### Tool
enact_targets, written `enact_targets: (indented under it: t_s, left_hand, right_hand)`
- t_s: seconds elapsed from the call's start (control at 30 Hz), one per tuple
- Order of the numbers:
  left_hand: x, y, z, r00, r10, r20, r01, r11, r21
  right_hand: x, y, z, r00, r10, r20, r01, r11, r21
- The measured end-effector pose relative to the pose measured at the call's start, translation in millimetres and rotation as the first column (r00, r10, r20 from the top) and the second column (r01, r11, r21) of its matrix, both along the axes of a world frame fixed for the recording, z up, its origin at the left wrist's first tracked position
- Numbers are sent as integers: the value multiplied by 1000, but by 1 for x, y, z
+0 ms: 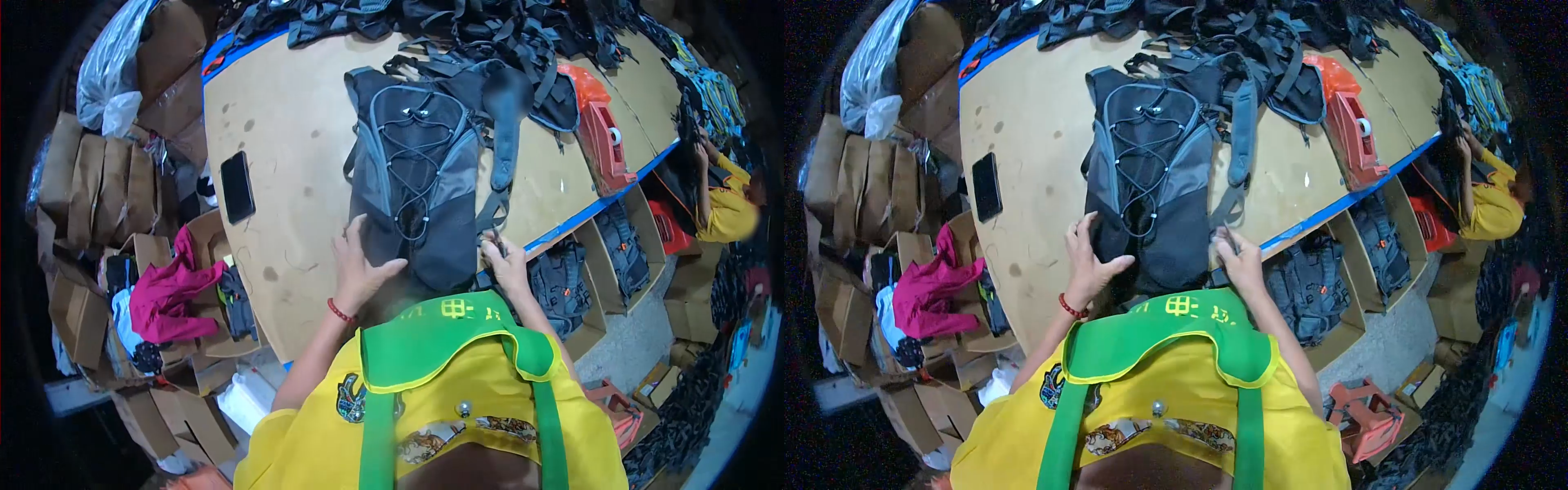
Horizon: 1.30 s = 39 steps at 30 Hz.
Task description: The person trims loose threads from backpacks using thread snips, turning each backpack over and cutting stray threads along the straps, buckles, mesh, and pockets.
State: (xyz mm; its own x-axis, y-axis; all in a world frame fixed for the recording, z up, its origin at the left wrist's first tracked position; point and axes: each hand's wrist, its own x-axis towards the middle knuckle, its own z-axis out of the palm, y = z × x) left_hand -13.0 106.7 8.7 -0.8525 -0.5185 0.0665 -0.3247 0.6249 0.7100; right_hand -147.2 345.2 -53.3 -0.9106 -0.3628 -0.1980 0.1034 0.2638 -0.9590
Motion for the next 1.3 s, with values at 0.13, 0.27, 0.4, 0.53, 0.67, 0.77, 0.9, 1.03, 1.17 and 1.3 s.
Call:
enact_targets:
  t_s: [0.13, 0.27, 0.4, 0.53, 0.67, 0.77, 0.9, 1.03, 1.17, 1.3]
  left_hand:
    - [20, 13, -20, 991, 133, 17, -134, 991, 8]
    - [27, 16, -43, 985, 164, 56, -150, 969, -195]
    - [31, 13, -52, 992, 125, 34, -110, 953, -283]
    - [34, 13, -51, 992, 122, 13, -114, 954, -279]
    - [36, 9, -53, 996, 84, -33, -91, 953, -289]
    - [38, 9, -55, 997, 57, -61, -72, 955, -289]
    - [39, 8, -57, 997, 49, -61, -63, 968, -244]
    - [41, 4, -62, 988, 29, -151, -54, 985, -165]
    - [43, 1, -66, 964, 15, -265, -38, 996, -85]
    - [46, -5, -62, 932, -1, -363, 17, 999, 42]
  right_hand:
    - [8, -19, 12, 992, 117, -46, -116, 993, 21]
    - [8, -22, -9, 993, 72, -89, -68, 996, 52]
    - [9, -23, -11, 994, 63, -85, -63, 998, 6]
    - [5, -25, -17, 994, 73, -77, -80, 993, -90]
    - [2, -26, -13, 996, 88, -18, -89, 992, -92]
    - [2, -26, -9, 996, 87, -26, -90, 988, -123]
    - [-1, -23, -13, 996, 84, -2, -84, 996, -41]
    - [3, -28, -4, 998, 68, 8, -67, 992, -110]
    - [1, -27, -12, 997, 58, 51, -49, 983, -175]
    - [1, -27, -11, 998, 54, 10, -52, 988, -144]
